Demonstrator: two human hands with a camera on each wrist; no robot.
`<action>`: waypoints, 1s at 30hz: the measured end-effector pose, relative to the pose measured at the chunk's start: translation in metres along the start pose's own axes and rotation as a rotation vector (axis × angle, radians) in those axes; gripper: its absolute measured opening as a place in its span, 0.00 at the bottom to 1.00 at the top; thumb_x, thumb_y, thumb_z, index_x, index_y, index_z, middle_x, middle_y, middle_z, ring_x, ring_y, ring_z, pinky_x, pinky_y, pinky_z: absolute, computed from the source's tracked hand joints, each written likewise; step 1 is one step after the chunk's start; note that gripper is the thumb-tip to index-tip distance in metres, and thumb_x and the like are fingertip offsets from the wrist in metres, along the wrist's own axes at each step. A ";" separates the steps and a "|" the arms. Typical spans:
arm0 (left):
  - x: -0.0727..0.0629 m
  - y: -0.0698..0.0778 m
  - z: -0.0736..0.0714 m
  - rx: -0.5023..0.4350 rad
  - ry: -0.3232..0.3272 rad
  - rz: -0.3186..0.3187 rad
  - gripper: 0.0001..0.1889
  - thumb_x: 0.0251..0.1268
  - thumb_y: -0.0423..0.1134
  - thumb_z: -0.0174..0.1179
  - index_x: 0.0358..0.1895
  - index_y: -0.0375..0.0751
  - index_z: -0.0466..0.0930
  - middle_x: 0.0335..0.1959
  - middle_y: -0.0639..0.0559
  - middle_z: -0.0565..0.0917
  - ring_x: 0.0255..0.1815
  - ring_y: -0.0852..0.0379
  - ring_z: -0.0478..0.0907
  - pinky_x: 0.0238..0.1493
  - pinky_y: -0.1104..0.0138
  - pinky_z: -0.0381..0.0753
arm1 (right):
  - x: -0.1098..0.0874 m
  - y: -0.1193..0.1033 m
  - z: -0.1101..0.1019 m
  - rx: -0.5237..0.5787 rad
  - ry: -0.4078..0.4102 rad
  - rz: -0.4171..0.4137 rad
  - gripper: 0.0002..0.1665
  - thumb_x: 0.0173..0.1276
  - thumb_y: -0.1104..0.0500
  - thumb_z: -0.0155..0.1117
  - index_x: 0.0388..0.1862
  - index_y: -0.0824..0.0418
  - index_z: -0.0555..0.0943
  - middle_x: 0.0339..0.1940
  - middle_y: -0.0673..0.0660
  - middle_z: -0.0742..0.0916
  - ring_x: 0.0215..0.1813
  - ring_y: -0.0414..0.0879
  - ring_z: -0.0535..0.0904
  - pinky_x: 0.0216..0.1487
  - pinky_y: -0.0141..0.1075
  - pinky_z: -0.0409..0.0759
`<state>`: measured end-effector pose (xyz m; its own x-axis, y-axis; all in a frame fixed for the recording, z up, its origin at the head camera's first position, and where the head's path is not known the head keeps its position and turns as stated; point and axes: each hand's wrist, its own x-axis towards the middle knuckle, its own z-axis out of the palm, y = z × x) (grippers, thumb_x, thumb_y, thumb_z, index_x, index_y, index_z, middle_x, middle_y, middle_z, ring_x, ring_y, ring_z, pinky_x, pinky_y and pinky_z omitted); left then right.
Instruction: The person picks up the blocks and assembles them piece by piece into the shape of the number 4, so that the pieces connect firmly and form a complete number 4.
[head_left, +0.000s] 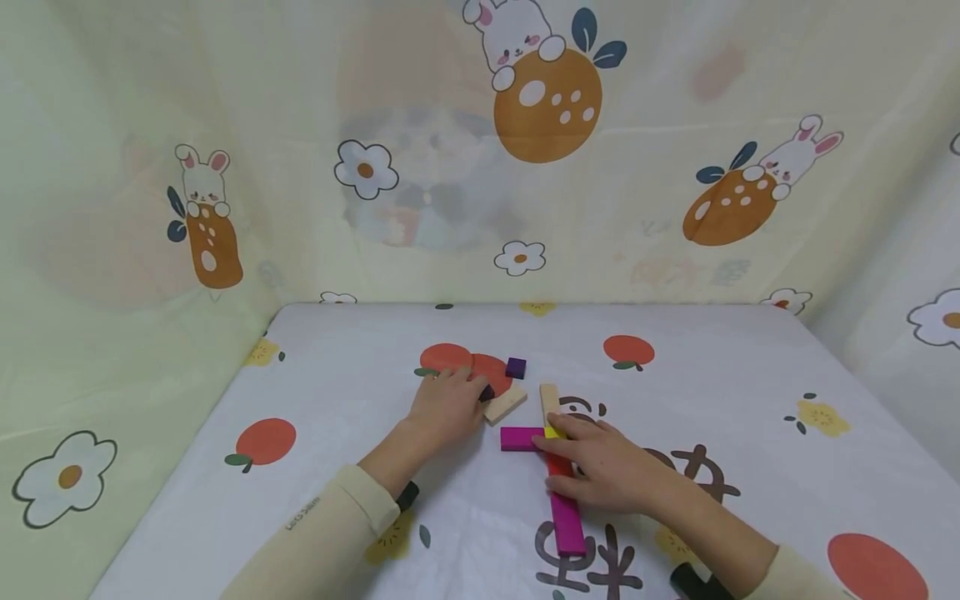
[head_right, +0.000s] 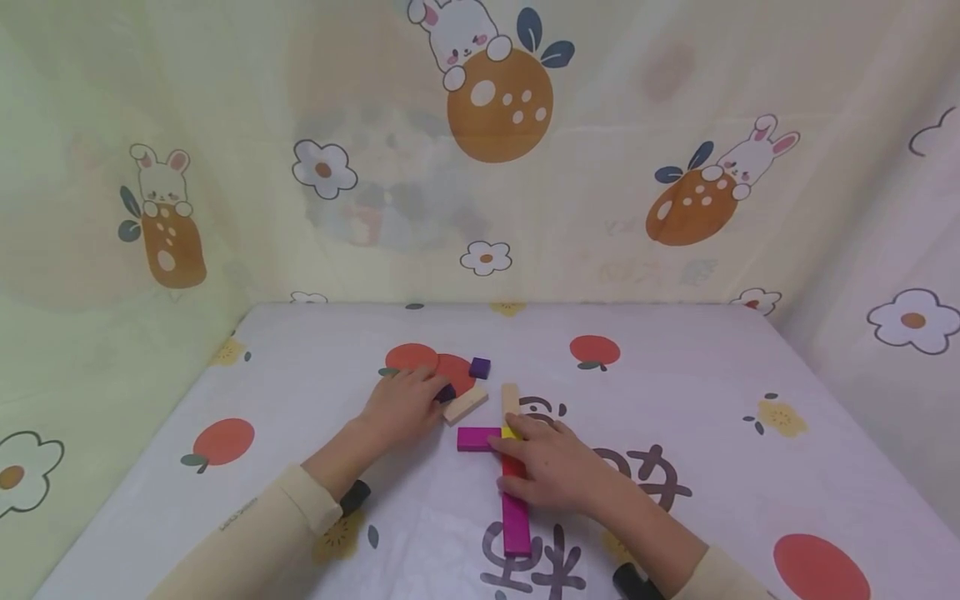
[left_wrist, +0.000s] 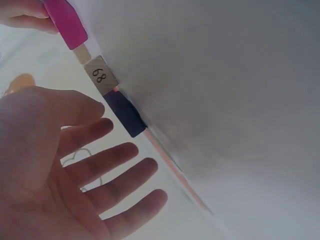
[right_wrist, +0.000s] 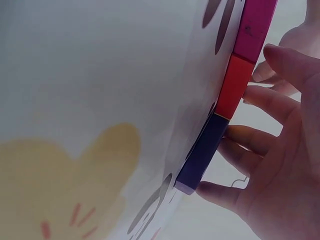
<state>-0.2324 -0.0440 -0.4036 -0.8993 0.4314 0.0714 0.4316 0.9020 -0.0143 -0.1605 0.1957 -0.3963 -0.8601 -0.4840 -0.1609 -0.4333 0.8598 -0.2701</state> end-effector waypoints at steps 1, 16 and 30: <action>0.001 -0.001 0.000 0.000 -0.005 0.003 0.14 0.73 0.43 0.61 0.58 0.50 0.82 0.54 0.49 0.84 0.51 0.48 0.81 0.52 0.53 0.84 | 0.000 0.000 0.000 0.000 0.002 -0.002 0.36 0.67 0.42 0.71 0.73 0.48 0.78 0.79 0.60 0.72 0.80 0.59 0.64 0.74 0.69 0.63; 0.007 0.003 0.007 0.037 -0.033 0.024 0.15 0.74 0.42 0.63 0.60 0.54 0.83 0.52 0.53 0.86 0.50 0.49 0.84 0.47 0.54 0.86 | -0.003 0.002 0.002 -0.005 0.015 -0.010 0.36 0.67 0.42 0.72 0.72 0.48 0.78 0.79 0.60 0.73 0.80 0.58 0.66 0.73 0.70 0.63; 0.004 0.001 0.006 0.063 0.028 0.016 0.10 0.72 0.40 0.65 0.53 0.51 0.85 0.42 0.53 0.87 0.39 0.54 0.83 0.41 0.61 0.86 | -0.003 -0.001 0.001 0.007 -0.012 0.024 0.39 0.64 0.38 0.73 0.73 0.45 0.77 0.80 0.58 0.71 0.80 0.57 0.65 0.74 0.70 0.61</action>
<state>-0.2355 -0.0410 -0.4097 -0.8896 0.4459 0.0989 0.4397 0.8947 -0.0787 -0.1571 0.1965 -0.3969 -0.8669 -0.4653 -0.1789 -0.4107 0.8701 -0.2726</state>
